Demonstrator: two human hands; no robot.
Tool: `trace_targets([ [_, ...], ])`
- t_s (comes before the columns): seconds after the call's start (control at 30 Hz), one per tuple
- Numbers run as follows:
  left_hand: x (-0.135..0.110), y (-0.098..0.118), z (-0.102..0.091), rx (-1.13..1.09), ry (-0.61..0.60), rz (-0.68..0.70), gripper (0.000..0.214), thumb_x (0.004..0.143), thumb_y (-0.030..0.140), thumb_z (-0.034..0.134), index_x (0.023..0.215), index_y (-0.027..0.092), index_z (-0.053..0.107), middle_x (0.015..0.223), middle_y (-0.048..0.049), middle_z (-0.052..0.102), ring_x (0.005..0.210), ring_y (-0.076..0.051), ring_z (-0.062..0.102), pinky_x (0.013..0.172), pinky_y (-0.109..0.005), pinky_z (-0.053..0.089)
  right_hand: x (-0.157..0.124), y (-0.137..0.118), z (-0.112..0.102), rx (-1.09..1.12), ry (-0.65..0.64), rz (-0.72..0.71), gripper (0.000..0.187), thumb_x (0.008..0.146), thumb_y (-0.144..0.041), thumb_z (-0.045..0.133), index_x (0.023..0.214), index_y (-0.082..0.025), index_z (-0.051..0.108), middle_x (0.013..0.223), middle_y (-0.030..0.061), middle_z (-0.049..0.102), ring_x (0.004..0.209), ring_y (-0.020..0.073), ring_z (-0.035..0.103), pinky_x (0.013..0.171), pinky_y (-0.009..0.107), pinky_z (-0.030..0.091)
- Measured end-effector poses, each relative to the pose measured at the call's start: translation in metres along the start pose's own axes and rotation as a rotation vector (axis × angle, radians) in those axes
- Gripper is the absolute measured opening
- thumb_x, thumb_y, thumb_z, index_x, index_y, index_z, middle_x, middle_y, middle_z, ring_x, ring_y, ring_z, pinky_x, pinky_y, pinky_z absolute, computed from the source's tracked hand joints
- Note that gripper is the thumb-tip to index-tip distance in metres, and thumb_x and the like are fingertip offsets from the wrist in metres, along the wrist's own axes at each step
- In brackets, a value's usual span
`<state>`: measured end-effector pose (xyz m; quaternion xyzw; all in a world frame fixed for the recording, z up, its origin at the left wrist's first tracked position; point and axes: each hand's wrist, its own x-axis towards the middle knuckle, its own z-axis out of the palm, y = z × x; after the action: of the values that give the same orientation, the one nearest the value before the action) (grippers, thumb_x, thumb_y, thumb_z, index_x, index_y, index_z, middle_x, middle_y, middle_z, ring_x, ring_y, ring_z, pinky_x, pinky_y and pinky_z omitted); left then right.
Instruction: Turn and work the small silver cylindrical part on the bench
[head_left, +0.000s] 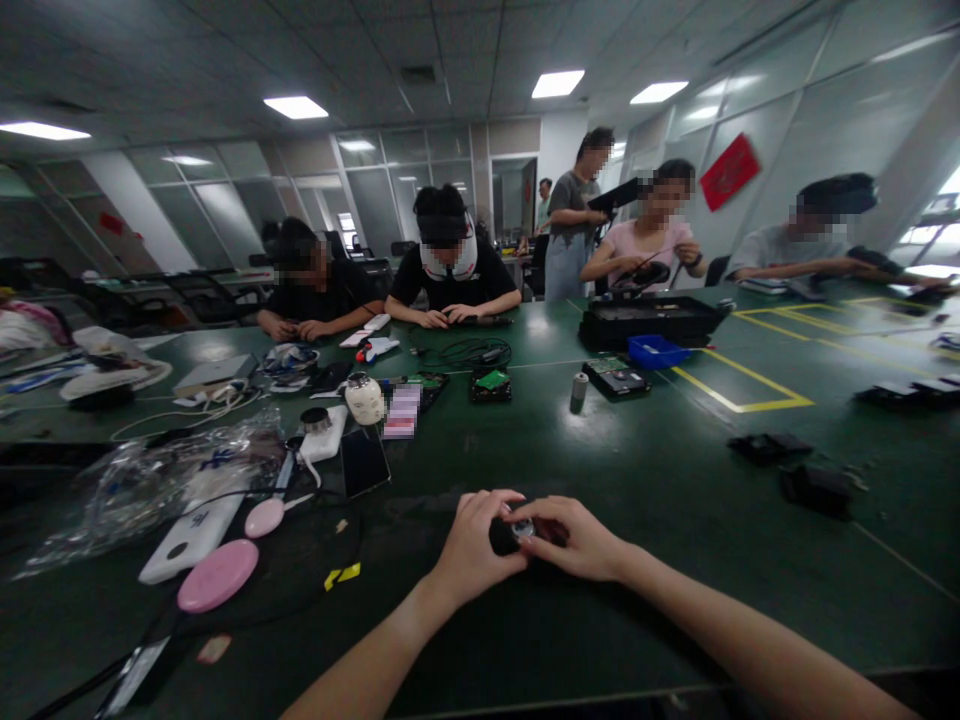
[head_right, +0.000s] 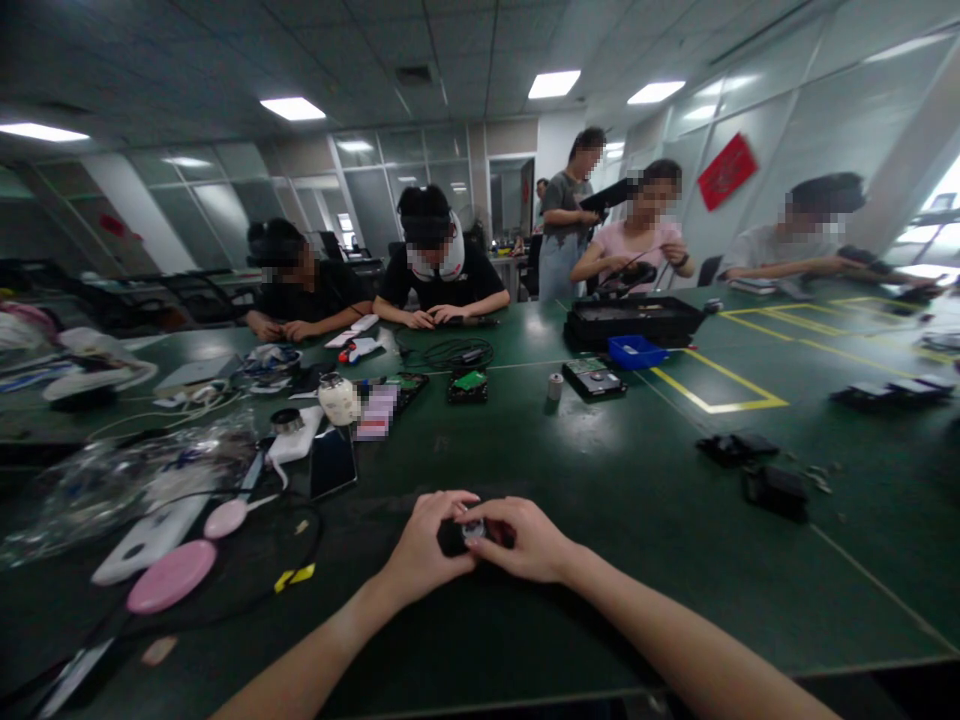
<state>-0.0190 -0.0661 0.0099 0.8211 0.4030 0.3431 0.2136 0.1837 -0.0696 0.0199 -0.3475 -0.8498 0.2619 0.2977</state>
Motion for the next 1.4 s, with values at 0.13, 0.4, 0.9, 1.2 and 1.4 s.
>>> trace_targets([
  [0.13,-0.001,-0.001,0.002,0.014,0.006,0.013,0.049,0.064,0.017,0.073,0.109,0.026,0.057,0.105,-0.0031,0.064,0.098,-0.025,0.058,0.089,-0.039,0.042,0.0,0.004,0.003,0.056,0.038,0.044,0.031,0.087,-0.04,0.06,0.109,-0.019,0.066,0.067,-0.0027,0.054,0.058,0.0101,0.047,0.057,0.021,0.038],
  [0.4,-0.003,-0.002,0.0,0.034,0.0,0.024,0.052,0.065,0.021,0.076,0.113,0.026,0.057,0.1,-0.0024,0.064,0.094,-0.024,0.058,0.087,-0.039,0.042,-0.001,0.01,0.009,0.123,0.114,0.087,0.035,0.082,-0.041,0.068,0.107,-0.018,0.063,0.062,-0.0062,0.047,0.055,0.0094,0.046,0.055,0.021,0.039],
  [0.9,-0.003,-0.001,-0.001,0.093,-0.027,0.026,0.048,0.07,0.029,0.076,0.114,0.026,0.059,0.099,-0.003,0.065,0.093,-0.024,0.059,0.085,-0.038,0.044,0.001,0.011,0.017,0.231,0.12,0.169,0.027,0.086,-0.041,0.063,0.096,-0.017,0.068,0.06,-0.0048,0.047,0.054,0.0096,0.044,0.053,0.022,0.036],
  [1.2,-0.004,-0.003,0.008,0.165,-0.087,0.089,0.04,0.077,0.039,0.073,0.112,0.022,0.064,0.123,-0.0093,0.063,0.121,-0.03,0.051,0.102,-0.047,0.036,0.002,0.018,0.002,0.212,0.214,0.155,0.025,0.09,-0.04,0.057,0.098,-0.018,0.066,0.067,-0.0021,0.054,0.059,0.0114,0.047,0.056,0.023,0.039],
  [1.4,-0.005,0.001,0.007,0.17,-0.126,0.018,0.039,0.077,0.046,0.071,0.11,0.024,0.066,0.131,-0.0092,0.059,0.124,-0.03,0.049,0.103,-0.047,0.038,0.0,0.058,-0.038,-0.072,0.195,0.208,0.025,0.089,-0.039,0.058,0.098,-0.019,0.069,0.064,-0.0016,0.056,0.057,0.0121,0.047,0.055,0.024,0.037],
])
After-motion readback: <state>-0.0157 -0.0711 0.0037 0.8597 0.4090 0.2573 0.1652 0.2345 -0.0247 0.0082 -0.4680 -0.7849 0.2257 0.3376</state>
